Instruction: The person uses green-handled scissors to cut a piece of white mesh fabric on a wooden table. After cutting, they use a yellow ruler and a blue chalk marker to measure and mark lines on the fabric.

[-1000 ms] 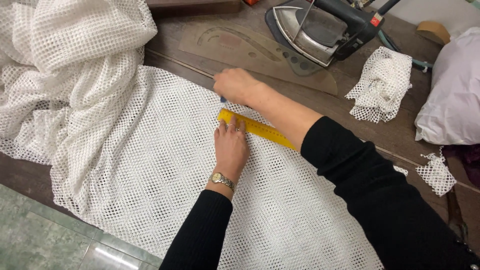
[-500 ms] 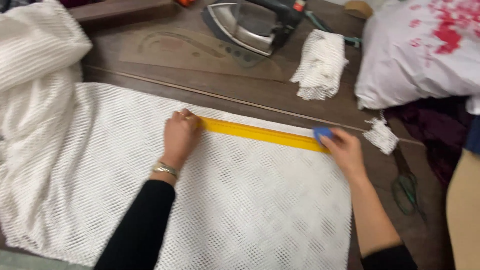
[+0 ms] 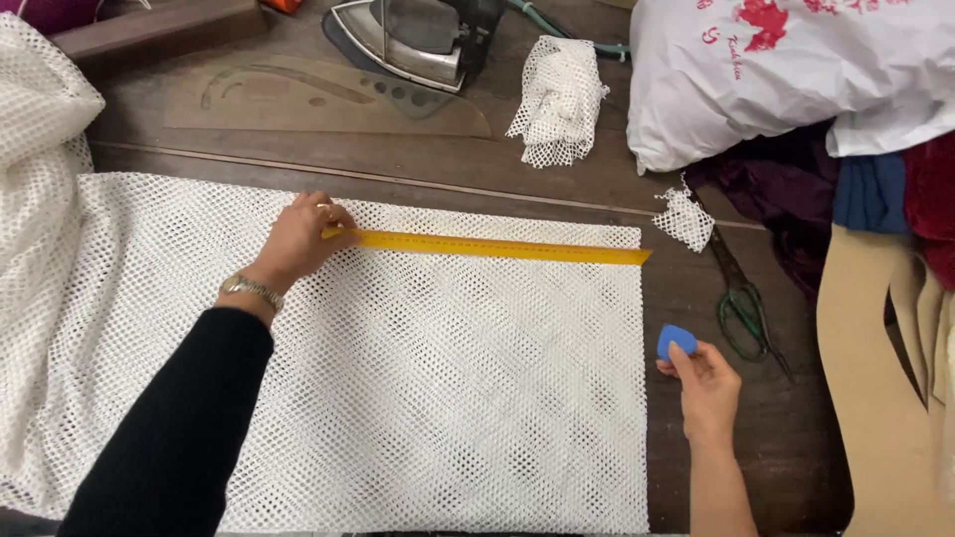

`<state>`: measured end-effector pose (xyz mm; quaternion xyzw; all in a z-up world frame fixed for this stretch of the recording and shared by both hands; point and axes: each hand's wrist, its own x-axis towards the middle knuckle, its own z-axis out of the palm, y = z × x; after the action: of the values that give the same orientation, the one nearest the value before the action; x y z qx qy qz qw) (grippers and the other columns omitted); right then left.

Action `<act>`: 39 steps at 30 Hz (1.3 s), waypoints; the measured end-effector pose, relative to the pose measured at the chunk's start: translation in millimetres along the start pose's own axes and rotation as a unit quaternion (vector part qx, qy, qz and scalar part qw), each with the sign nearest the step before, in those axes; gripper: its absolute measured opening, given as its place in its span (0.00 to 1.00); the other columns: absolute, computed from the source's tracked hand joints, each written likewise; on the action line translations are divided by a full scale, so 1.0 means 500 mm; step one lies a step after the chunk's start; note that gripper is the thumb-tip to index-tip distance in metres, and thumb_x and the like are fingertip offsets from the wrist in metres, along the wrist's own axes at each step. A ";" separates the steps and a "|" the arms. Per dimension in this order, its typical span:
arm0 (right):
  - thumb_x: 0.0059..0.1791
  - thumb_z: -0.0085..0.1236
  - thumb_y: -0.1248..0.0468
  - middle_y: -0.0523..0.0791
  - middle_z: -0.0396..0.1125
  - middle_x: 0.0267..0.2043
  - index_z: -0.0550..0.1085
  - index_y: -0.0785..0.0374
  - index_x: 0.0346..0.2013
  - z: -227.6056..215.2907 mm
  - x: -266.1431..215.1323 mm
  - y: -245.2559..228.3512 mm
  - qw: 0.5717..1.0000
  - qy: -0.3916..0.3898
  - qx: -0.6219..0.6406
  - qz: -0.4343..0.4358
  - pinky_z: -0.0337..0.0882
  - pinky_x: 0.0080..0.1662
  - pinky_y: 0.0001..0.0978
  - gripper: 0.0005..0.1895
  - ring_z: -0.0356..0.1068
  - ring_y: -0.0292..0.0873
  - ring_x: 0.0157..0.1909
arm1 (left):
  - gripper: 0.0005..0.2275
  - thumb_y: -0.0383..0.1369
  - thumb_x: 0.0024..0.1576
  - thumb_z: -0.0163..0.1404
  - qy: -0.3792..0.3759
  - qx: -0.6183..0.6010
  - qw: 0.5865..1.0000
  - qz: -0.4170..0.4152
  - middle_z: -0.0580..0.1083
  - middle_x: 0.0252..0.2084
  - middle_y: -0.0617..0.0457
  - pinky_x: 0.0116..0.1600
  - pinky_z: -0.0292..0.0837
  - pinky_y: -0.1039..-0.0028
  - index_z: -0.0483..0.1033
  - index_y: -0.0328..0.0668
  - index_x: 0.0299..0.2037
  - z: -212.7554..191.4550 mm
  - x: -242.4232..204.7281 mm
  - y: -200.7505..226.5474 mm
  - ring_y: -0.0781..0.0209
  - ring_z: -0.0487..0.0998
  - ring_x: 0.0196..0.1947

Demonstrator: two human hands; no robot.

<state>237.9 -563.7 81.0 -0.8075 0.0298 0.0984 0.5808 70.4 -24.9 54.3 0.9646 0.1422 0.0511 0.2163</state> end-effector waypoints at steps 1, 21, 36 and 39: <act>0.49 0.58 0.67 0.50 0.69 0.33 0.72 0.70 0.40 0.004 -0.001 0.000 1.000 0.001 0.001 -0.001 0.75 0.42 0.31 0.09 0.70 0.42 0.32 | 0.08 0.38 0.51 0.59 0.001 0.001 1.000 0.002 0.71 0.31 0.56 0.42 0.69 0.73 0.80 0.46 0.35 -0.009 -0.025 0.021 0.60 0.68 0.34; 0.49 0.50 0.67 0.50 0.74 0.46 0.73 0.66 0.42 0.334 -0.233 -0.216 0.816 -0.528 -0.084 -0.219 0.66 0.56 0.43 0.08 0.69 0.42 0.52 | 0.15 0.48 0.50 0.54 0.067 -0.080 0.961 -0.257 0.78 0.26 0.46 0.53 0.67 0.58 0.77 0.45 0.28 -0.163 -0.611 0.096 0.42 0.79 0.35; 0.52 0.54 0.65 0.41 0.67 0.32 0.72 0.62 0.40 0.410 -0.028 -0.167 0.911 -0.377 -0.087 -0.141 0.68 0.45 0.29 0.04 0.65 0.34 0.38 | 0.19 0.35 0.56 0.53 0.230 0.001 0.942 -0.244 0.67 0.56 0.44 0.64 0.56 0.44 0.69 0.43 0.57 -0.098 -0.413 0.033 0.43 0.68 0.57; 0.52 0.55 0.64 0.38 0.66 0.32 0.71 0.60 0.39 0.444 0.010 -0.169 0.917 -0.364 -0.068 -0.151 0.67 0.45 0.25 0.04 0.64 0.31 0.38 | 0.21 0.34 0.54 0.53 0.188 0.027 0.957 -0.218 0.64 0.60 0.45 0.64 0.55 0.42 0.68 0.43 0.59 -0.069 -0.374 -0.010 0.42 0.64 0.61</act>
<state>228.9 -326.3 91.0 -0.7483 -0.3130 0.2983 0.5031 -114.7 -62.1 76.6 0.8885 0.3885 0.1793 0.1658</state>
